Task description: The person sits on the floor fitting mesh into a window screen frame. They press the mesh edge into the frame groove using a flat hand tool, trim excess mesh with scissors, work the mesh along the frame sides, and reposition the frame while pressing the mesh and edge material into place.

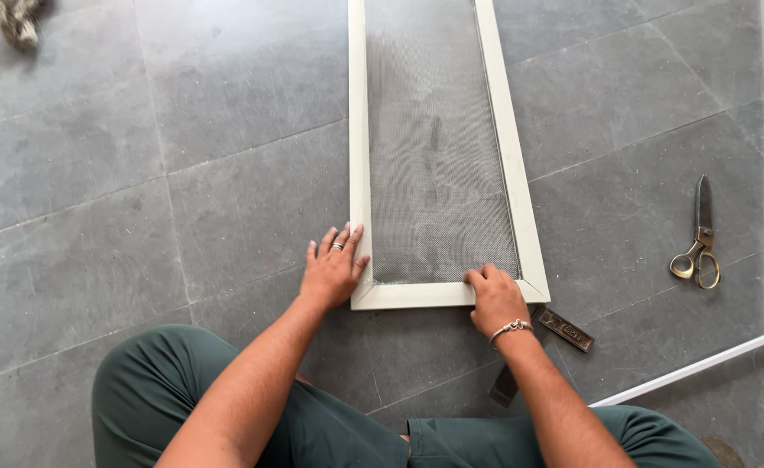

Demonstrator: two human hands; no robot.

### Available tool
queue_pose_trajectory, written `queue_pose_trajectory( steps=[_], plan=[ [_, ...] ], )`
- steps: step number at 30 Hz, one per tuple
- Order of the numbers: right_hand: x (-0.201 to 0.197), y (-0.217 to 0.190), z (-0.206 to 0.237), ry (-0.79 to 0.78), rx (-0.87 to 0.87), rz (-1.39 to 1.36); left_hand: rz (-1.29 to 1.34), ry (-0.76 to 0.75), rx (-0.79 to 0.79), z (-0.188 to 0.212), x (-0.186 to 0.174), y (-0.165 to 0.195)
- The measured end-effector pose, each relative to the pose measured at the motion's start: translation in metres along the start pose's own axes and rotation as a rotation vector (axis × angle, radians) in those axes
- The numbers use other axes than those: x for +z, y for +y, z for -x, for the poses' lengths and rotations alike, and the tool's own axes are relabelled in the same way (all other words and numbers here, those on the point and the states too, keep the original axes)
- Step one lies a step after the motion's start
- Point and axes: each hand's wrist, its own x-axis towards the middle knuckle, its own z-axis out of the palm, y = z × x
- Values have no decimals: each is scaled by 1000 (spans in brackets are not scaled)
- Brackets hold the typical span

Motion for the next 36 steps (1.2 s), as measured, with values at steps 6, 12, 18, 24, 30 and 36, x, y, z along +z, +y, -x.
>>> queue_pose_trajectory(
  steps=[6,12,18,24,30,36],
  plan=[
    [-7,4,1,-71,-158,152,674,124,-249,-6,4,2],
    [-2,12,7,4,-199,151,978,-71,-430,-14,9,-10],
    [6,38,-16,253,-164,118,1357,-222,-584,-5,26,6],
    [-7,74,-27,429,205,-184,1438,-210,-727,45,81,94],
    [-29,115,15,74,475,-466,1573,-296,-823,74,111,213],
    [-49,136,74,45,323,-431,1613,-434,-805,70,121,260]
  ],
)
